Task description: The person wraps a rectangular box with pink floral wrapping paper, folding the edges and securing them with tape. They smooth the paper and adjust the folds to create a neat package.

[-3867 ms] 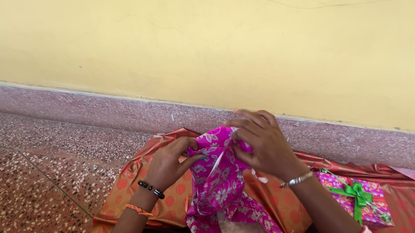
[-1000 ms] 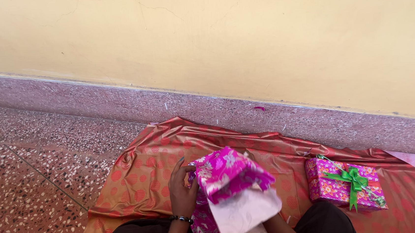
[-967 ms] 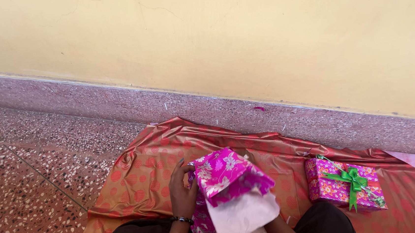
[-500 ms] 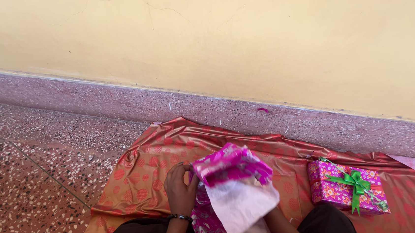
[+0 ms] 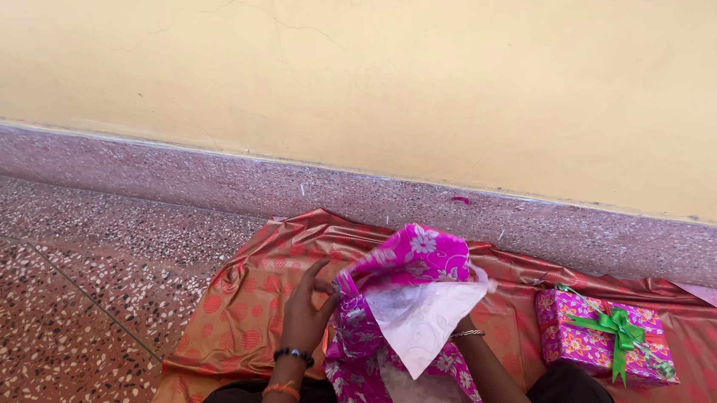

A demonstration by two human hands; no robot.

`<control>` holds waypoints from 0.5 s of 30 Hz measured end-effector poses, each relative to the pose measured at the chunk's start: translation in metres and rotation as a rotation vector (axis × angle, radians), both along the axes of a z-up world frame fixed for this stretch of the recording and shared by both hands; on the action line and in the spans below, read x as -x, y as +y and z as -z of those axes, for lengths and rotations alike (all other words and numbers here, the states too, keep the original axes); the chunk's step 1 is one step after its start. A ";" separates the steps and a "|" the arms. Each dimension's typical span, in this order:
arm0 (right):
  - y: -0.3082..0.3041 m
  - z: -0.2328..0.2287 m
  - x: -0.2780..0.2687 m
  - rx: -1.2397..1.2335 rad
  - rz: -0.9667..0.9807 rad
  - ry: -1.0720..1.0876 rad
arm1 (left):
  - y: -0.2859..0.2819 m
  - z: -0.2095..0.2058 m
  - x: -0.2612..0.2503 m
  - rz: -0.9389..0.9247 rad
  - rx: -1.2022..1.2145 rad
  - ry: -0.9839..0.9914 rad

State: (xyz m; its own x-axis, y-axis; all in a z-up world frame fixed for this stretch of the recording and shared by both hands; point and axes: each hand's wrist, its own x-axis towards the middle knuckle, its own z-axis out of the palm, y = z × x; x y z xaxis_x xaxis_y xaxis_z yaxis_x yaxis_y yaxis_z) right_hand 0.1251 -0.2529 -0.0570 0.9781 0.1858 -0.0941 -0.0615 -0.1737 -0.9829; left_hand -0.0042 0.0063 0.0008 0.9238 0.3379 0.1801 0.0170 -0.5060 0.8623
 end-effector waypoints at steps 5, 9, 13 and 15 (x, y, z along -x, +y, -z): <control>-0.008 0.000 0.003 -0.025 -0.020 0.036 | 0.015 0.013 -0.029 0.167 -0.130 -0.163; -0.018 -0.001 0.003 -0.053 -0.030 0.055 | 0.012 0.027 -0.038 0.142 0.312 0.004; -0.025 -0.002 0.005 -0.068 -0.034 0.076 | 0.010 0.037 -0.030 0.218 0.347 -0.106; -0.028 -0.003 0.008 -0.073 -0.040 0.093 | 0.014 0.044 -0.032 0.314 0.085 -0.304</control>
